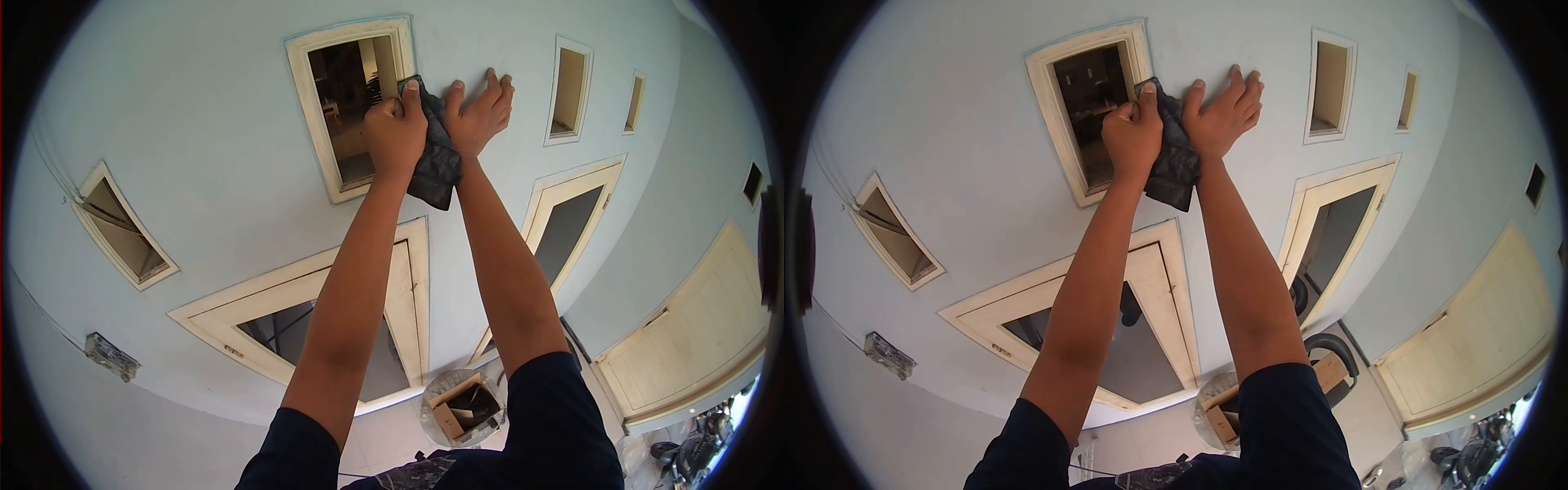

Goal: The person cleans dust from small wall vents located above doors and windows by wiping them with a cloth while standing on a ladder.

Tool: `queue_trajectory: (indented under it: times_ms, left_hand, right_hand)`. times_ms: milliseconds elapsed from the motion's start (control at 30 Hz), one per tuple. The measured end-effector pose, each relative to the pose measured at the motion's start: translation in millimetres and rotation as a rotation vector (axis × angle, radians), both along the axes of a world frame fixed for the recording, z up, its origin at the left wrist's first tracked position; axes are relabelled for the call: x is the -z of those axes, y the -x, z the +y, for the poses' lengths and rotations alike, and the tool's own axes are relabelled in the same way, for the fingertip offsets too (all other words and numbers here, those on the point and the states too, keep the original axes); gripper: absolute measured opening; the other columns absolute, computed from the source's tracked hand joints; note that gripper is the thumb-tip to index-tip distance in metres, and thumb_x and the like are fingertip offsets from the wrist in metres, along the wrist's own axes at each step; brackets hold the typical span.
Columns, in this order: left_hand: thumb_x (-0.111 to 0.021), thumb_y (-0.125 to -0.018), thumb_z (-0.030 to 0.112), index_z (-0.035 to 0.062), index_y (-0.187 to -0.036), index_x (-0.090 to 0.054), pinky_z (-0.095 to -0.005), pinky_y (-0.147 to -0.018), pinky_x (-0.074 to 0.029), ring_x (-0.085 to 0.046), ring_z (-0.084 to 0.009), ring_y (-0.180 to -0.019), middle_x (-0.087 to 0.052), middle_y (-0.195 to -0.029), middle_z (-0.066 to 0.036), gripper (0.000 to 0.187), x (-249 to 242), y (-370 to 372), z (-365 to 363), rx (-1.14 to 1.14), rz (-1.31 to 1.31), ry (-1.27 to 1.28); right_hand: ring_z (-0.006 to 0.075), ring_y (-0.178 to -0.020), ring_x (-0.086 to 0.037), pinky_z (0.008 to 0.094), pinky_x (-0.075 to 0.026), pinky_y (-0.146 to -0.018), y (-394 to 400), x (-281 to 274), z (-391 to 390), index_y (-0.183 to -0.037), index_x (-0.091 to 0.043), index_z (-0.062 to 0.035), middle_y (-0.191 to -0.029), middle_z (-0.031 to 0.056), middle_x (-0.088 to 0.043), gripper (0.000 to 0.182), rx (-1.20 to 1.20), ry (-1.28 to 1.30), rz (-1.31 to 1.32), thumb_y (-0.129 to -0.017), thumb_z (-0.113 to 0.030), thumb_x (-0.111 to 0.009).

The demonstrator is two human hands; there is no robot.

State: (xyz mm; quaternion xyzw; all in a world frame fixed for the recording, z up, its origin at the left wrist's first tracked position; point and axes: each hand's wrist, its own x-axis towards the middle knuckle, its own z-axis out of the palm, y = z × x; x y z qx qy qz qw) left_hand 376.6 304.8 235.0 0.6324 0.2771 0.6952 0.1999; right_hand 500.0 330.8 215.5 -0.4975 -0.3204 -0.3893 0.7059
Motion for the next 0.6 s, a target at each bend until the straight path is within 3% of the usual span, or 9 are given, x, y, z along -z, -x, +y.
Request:
queue_trajectory:
  times_ms: [200,333,400,600]
  left_hand:
    - [-0.068,-0.094,0.025,0.0010,-0.056,-0.039,-0.0388,-0.048,-0.032,-0.033,-0.0181,-0.048,-0.037,-0.051,-0.008,0.053,24,10,19,0.075,0.046,-0.273]
    - [-0.069,-0.093,0.022,0.0004,-0.057,-0.040,-0.0386,-0.048,-0.033,-0.032,-0.0180,-0.048,-0.036,-0.050,-0.008,0.052,19,-4,13,0.019,-0.041,-0.249]
    - [-0.071,-0.092,0.021,-0.0002,-0.057,-0.041,-0.0380,-0.048,-0.032,-0.030,-0.0179,-0.048,-0.036,-0.050,-0.008,0.051,16,-3,11,0.092,-0.090,-0.108]
    - [-0.072,-0.092,0.024,0.0009,-0.056,-0.041,-0.0376,-0.047,-0.032,-0.029,-0.0181,-0.048,-0.034,-0.049,-0.008,0.053,22,-6,15,0.088,-0.111,-0.168]
  right_hand:
    - [0.0468,-0.145,-0.028,0.0585,-0.018,-0.117,7,-3,-6,-0.142,-0.047,0.0003,-0.153,0.0296,-0.036,0.067,-0.011,-0.002,0.026,-0.090,-0.040,-0.058]
    - [0.0468,-0.144,-0.028,0.0584,-0.017,-0.117,5,-3,-7,-0.142,-0.047,0.0005,-0.153,0.0295,-0.036,0.067,-0.020,0.008,0.023,-0.090,-0.040,-0.058]
    - [0.0467,-0.144,-0.028,0.0584,-0.017,-0.117,5,-1,-7,-0.142,-0.047,0.0004,-0.153,0.0294,-0.036,0.067,-0.026,0.012,0.019,-0.090,-0.040,-0.058]
    - [0.0464,-0.145,-0.026,0.0583,-0.016,-0.118,3,0,-7,-0.143,-0.045,0.0002,-0.154,0.0299,-0.034,0.068,-0.054,0.015,0.015,-0.090,-0.040,-0.058]
